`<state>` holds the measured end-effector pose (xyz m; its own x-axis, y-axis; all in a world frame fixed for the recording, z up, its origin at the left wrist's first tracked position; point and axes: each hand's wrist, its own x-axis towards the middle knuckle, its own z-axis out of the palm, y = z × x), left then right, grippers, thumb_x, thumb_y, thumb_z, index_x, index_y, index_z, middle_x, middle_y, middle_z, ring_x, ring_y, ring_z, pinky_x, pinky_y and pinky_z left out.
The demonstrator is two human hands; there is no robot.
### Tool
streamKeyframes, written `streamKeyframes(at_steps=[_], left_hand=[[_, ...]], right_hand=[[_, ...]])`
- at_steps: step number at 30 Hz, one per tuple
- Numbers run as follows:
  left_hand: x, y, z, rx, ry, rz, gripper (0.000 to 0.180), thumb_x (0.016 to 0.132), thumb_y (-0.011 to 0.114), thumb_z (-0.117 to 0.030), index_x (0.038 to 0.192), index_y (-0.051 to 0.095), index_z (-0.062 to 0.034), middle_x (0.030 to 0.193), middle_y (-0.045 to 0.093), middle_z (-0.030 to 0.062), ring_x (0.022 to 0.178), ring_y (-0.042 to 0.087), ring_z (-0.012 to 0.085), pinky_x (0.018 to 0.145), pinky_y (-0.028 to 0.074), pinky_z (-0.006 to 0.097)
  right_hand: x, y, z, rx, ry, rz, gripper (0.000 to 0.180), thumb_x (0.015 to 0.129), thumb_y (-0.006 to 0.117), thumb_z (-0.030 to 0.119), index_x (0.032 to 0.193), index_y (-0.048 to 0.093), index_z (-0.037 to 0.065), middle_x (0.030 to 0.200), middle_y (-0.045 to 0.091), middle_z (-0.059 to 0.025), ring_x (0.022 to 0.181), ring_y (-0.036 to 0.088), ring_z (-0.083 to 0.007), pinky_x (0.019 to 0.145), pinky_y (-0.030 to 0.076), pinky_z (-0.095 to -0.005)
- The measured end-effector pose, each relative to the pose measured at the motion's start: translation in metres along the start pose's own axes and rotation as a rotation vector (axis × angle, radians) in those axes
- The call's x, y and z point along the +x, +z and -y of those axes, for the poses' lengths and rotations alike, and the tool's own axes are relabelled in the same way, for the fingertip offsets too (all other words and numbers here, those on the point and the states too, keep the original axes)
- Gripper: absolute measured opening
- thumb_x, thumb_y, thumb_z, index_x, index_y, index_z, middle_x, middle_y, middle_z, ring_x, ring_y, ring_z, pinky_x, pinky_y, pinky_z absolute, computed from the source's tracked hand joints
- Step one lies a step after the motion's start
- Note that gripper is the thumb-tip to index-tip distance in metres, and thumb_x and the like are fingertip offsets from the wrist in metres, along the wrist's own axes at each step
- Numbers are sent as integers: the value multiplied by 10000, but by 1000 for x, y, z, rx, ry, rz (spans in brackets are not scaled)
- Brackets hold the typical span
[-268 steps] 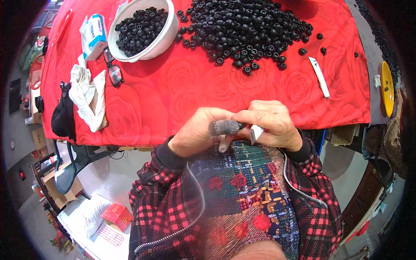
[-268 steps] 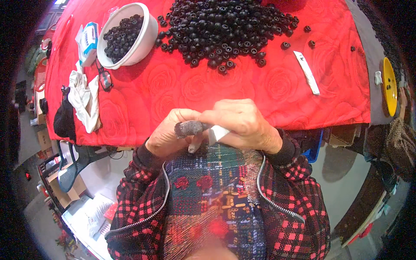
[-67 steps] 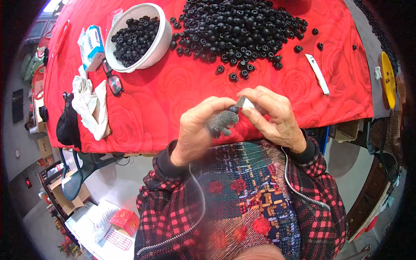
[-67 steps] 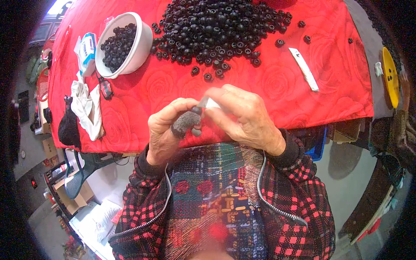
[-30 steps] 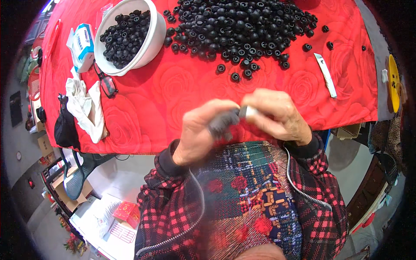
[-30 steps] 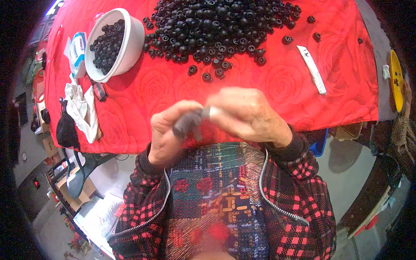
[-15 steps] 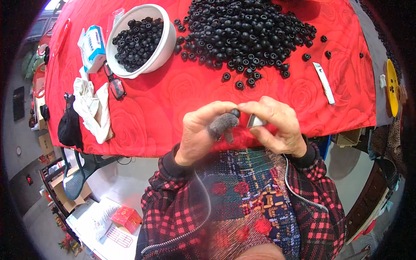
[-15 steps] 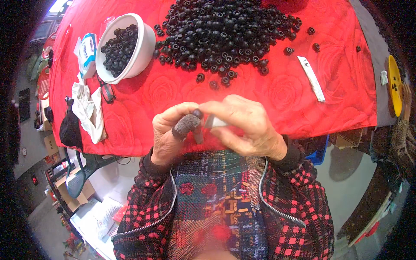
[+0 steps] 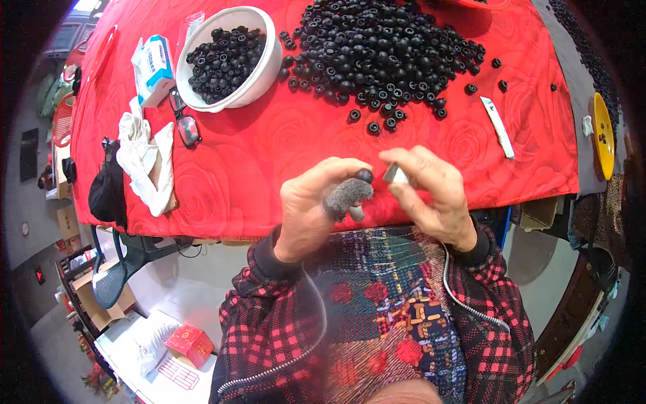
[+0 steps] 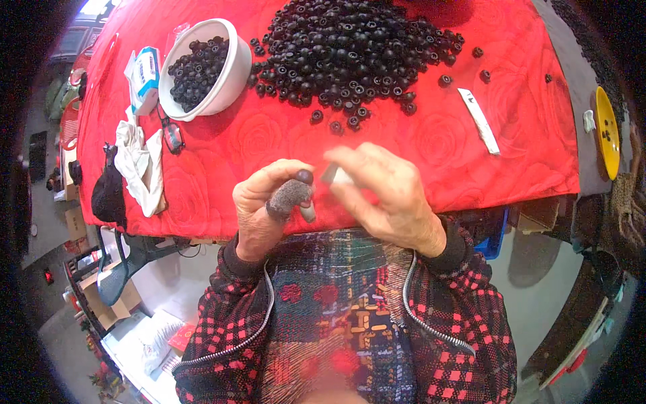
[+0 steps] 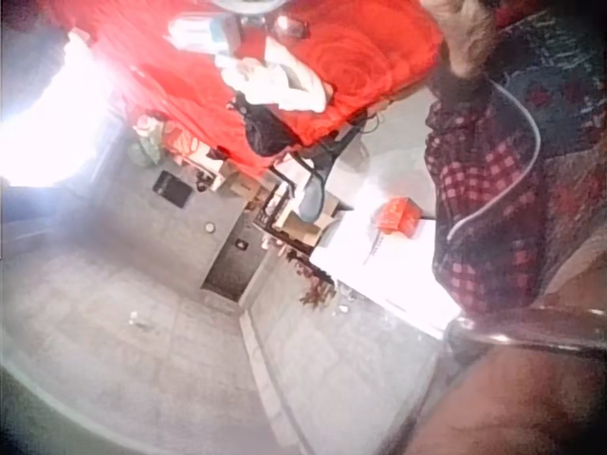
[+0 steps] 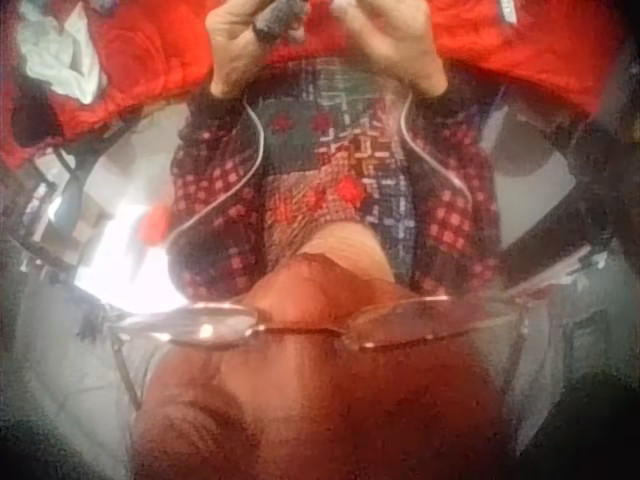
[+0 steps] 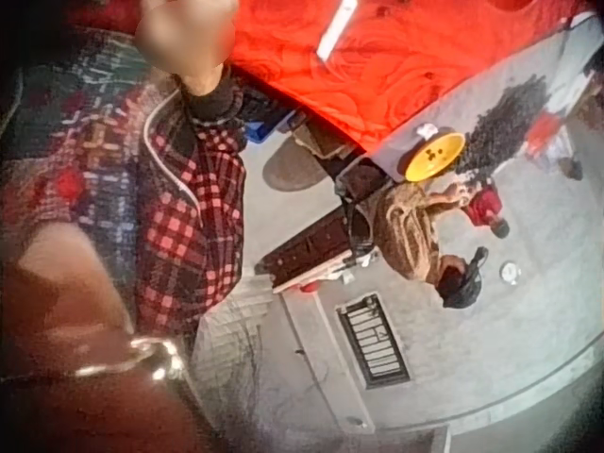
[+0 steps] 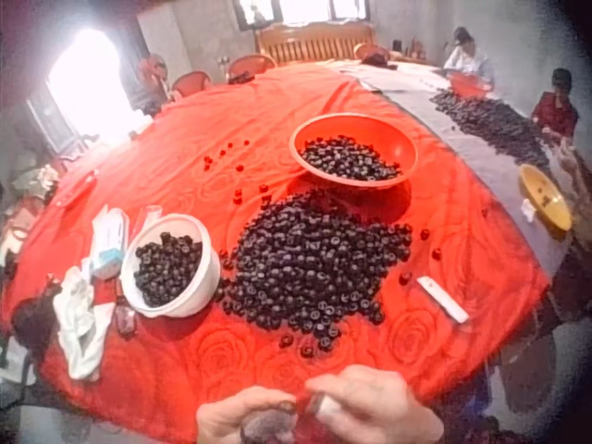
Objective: The person sits at a table covered with a red cloth and processes a large pile of black olives. Using a small knife, they pick up individual olives, cut them open, and remove the pits. The pitted olives are placed into a white bowl, while the pits are discarded onto the table surface.
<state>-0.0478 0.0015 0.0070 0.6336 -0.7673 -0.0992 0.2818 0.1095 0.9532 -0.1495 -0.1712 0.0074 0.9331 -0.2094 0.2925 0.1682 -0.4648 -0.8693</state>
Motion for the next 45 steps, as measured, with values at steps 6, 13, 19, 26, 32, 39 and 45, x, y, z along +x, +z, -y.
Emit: streamKeyframes(at_steps=[6,13,19,26,32,39,45], left_hand=[[-3,0,2,2,-11,34,226,879,603,-9,1101,610,33,946,616,72,766,617,118,592,528,231],[-1,-3,4,51,-17,62,281,857,553,103,1117,612,15,991,615,71,808,624,116,594,535,223],[1,-5,4,-2,-76,73,265,869,543,88,1117,611,21,970,620,75,774,614,111,570,513,224],[4,-3,4,53,-113,64,226,888,546,51,1100,622,22,931,625,68,676,604,102,556,486,215],[9,-13,12,-94,-130,-285,235,873,645,-121,1031,630,52,809,627,70,620,602,131,527,499,264],[10,-9,16,386,271,-120,241,764,700,51,1000,667,19,883,661,103,750,637,156,613,524,264],[14,-4,16,622,510,-93,334,717,724,69,1036,670,-13,894,678,107,785,661,183,649,530,274]], right_hand=[[4,1,3,-65,-43,5,354,752,678,40,1092,593,-7,832,594,-141,752,590,-311,637,472,-385],[8,2,-3,-82,-60,17,362,740,689,53,1084,593,-5,827,580,-143,741,586,-313,631,472,-388],[10,1,-8,-56,-69,31,354,737,693,60,1071,592,-3,825,584,-144,735,588,-316,625,472,-386],[11,-2,-17,-48,-102,60,297,763,685,73,1037,601,-4,808,586,-141,720,590,-311,612,470,-382],[2,-14,-13,116,-108,338,267,772,686,79,1018,615,4,777,571,-145,681,582,-308,589,463,-382],[3,-9,-11,281,249,54,252,791,705,56,1022,620,1,861,632,-83,753,607,-126,637,471,-274],[10,15,1,346,269,-26,252,777,734,75,993,622,11,830,635,-80,744,616,-122,643,485,-274]])
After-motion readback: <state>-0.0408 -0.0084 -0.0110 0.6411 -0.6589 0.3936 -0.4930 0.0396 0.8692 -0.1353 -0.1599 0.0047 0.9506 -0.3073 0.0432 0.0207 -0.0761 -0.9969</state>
